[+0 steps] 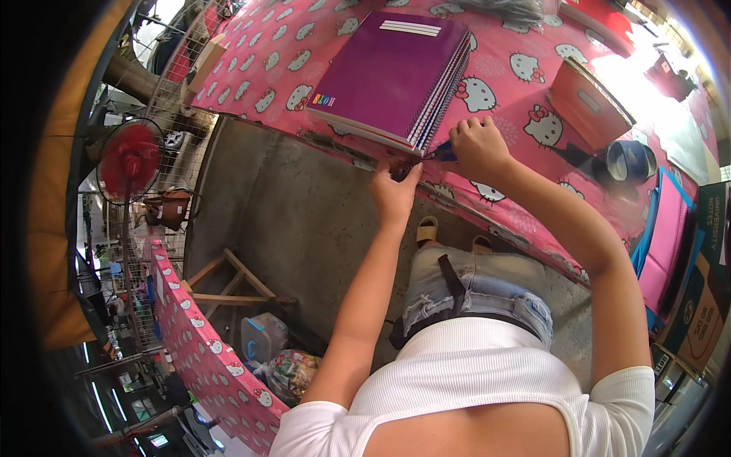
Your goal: The person organizes spiral notebooks by color, aligns them into stacks, and places the stacks into a cardboard box.
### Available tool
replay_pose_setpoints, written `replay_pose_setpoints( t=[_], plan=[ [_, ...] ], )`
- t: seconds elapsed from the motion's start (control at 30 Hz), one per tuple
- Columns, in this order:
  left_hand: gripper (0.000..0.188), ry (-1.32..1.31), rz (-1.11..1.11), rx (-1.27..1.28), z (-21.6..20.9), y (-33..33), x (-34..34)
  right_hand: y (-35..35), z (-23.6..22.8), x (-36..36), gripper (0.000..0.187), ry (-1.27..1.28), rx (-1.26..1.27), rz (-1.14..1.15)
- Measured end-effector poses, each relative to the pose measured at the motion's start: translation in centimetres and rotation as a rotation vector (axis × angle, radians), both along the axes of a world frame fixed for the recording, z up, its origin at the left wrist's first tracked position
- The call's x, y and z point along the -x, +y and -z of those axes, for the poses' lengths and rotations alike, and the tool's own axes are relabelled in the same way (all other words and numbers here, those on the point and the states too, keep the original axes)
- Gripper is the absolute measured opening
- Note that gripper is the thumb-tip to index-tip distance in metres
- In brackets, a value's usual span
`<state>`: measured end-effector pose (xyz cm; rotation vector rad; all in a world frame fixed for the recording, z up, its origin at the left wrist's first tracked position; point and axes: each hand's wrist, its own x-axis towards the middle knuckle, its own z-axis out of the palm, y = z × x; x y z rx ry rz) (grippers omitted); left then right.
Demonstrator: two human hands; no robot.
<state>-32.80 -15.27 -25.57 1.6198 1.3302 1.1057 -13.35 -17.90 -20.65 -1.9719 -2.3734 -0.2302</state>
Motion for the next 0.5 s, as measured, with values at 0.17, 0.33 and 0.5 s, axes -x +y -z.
replay_pose_setpoints(
  t=[0.17,0.33,0.5],
  plan=[
    [0.034,0.134,-0.031,-0.033,-0.7,-0.1,0.0,0.0,0.1,0.0,0.060,0.032,-0.010,-0.039],
    [0.035,0.275,0.025,-0.114,-1.3,0.0,-0.2,0.7,-0.5,-0.5,0.057,0.034,0.086,-0.069],
    [0.033,0.239,0.030,-0.057,-1.3,0.3,0.0,0.2,0.7,-1.1,0.055,0.044,-0.100,-0.118]
  ],
)
